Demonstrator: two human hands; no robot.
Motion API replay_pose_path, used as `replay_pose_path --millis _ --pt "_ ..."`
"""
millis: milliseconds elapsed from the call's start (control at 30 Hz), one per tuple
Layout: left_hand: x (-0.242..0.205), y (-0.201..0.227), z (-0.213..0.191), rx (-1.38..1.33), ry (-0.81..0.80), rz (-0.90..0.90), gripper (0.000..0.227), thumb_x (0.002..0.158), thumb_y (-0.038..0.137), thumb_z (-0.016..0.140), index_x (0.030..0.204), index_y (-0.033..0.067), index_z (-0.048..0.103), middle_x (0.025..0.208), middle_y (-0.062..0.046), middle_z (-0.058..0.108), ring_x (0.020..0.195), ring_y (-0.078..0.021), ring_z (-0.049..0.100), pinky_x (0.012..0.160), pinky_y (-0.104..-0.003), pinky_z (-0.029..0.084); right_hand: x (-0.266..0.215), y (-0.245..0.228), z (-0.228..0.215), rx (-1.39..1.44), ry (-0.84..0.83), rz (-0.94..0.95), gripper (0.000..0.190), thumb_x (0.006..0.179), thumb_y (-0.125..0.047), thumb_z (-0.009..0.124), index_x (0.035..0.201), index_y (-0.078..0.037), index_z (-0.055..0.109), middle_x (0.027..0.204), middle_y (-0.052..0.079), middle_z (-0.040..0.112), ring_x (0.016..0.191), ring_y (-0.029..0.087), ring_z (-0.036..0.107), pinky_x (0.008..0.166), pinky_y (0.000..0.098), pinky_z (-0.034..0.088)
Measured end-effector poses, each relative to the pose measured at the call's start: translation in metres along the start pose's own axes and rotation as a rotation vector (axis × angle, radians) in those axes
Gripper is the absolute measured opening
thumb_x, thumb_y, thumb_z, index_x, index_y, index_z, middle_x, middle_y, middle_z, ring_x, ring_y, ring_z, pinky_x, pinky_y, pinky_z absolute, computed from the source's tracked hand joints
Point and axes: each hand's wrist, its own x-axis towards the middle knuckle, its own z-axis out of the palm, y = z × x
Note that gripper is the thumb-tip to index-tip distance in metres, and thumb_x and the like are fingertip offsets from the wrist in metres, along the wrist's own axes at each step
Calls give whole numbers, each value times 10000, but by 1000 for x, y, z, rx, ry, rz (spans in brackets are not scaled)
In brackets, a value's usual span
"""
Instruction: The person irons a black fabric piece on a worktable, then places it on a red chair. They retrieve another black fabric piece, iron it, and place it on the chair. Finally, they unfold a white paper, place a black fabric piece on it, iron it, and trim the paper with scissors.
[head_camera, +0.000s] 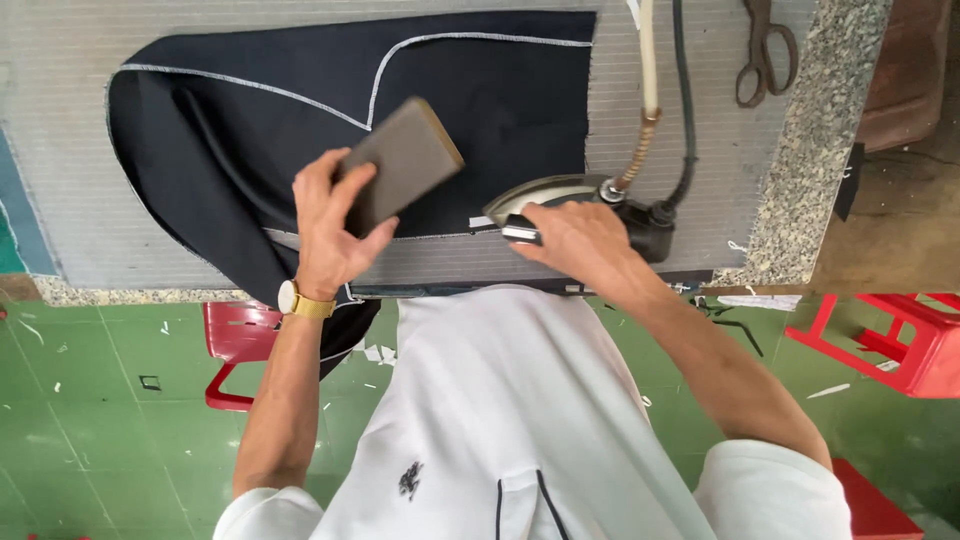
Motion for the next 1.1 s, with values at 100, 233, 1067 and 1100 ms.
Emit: replay_pose_path --millis 100,233,1067,1100 --pt "-11 -7 13 82 -70 63 637 727 245 917 1309 154 674 1395 -211 543 1232 -394 525 1054 -519 343 -18 9 -26 38 -23 53 259 984 -380 664 1094 -149 704 830 121 775 762 321 781 650 395 596" --pt "-22 -2 43 165 -164 152 586 738 320 870 1277 183 686 1384 -194 564 1211 -385 549 1041 -522 366 -39 28 -35 68 4 115 273 981 -345 682 1098 -100 709 813 149 770 756 341 780 624 417 589" --pt "149 -36 55 318 -185 376 616 704 280 770 1284 124 635 1316 -234 525 1130 -441 527 945 -581 389 -74 152 -31 244 423 596 753 876 -666 696 1472 -217 599 1165 205 728 1036 413 692 849 513 579" --pt "177 -51 37 329 -160 423 631 668 258 732 1263 88 609 1281 -230 520 1028 -440 535 833 -572 422 -70 144 -40 293 412 610 720 885 -640 647 1465 -219 589 1162 185 733 985 386 700 815 488 570"
